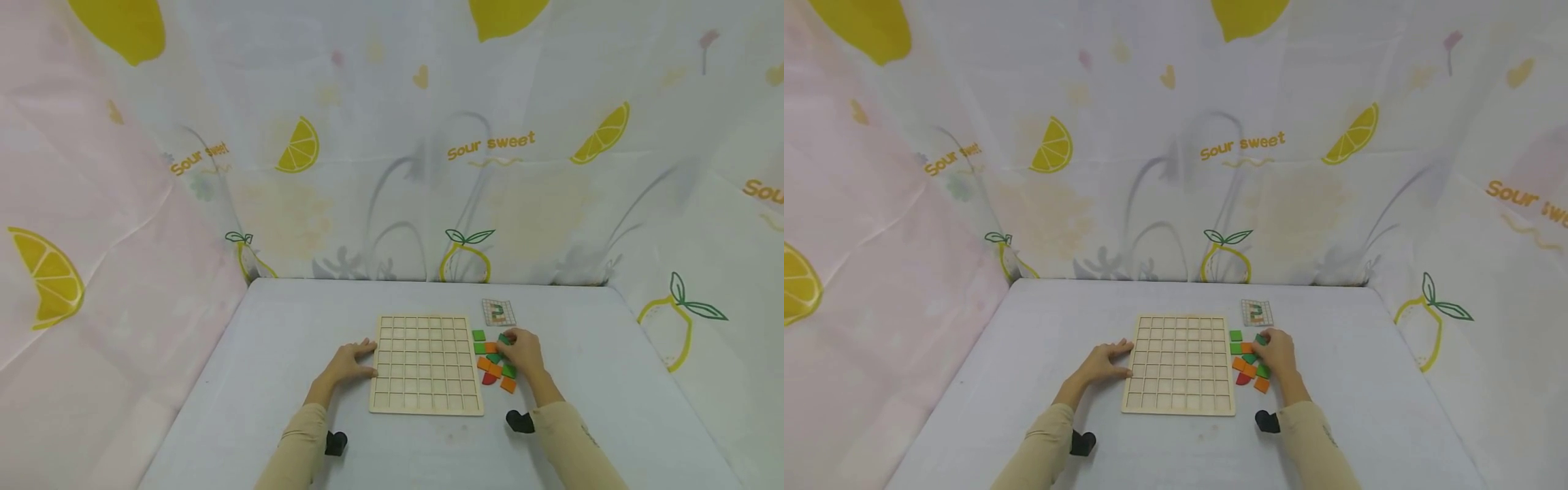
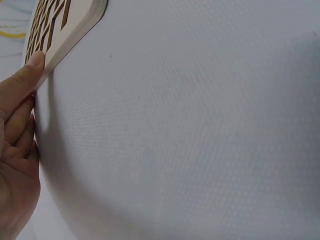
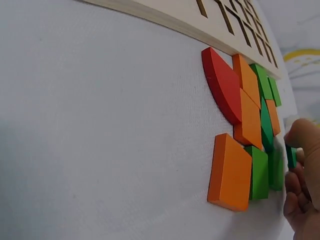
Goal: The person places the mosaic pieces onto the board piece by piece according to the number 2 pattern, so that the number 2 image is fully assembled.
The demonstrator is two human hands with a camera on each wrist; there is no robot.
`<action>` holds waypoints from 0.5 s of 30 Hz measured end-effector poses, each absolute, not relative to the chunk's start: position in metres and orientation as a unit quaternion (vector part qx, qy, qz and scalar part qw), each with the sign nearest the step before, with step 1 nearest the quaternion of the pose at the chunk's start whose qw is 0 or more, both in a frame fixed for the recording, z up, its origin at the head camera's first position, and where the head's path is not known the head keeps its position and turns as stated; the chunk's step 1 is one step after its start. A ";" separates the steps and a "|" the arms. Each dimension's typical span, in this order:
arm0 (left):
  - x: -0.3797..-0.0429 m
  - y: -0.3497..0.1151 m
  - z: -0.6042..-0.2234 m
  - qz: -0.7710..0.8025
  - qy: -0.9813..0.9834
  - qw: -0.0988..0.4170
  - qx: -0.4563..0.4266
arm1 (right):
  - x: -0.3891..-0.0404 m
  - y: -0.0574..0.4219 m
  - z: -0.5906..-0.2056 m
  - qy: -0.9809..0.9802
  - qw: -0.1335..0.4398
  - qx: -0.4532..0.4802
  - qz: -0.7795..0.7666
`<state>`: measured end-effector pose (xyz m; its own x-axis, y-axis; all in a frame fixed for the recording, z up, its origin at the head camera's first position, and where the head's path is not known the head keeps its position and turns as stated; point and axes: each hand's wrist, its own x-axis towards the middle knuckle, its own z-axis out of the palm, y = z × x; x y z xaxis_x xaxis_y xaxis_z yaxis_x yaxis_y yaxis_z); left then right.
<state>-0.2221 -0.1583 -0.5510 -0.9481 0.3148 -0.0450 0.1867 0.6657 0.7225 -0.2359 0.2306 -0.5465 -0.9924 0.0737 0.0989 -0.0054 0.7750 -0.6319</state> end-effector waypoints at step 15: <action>-0.222 -0.158 -0.551 0.392 0.906 0.088 0.135 | -0.251 0.164 -0.546 -0.879 0.118 0.043 0.460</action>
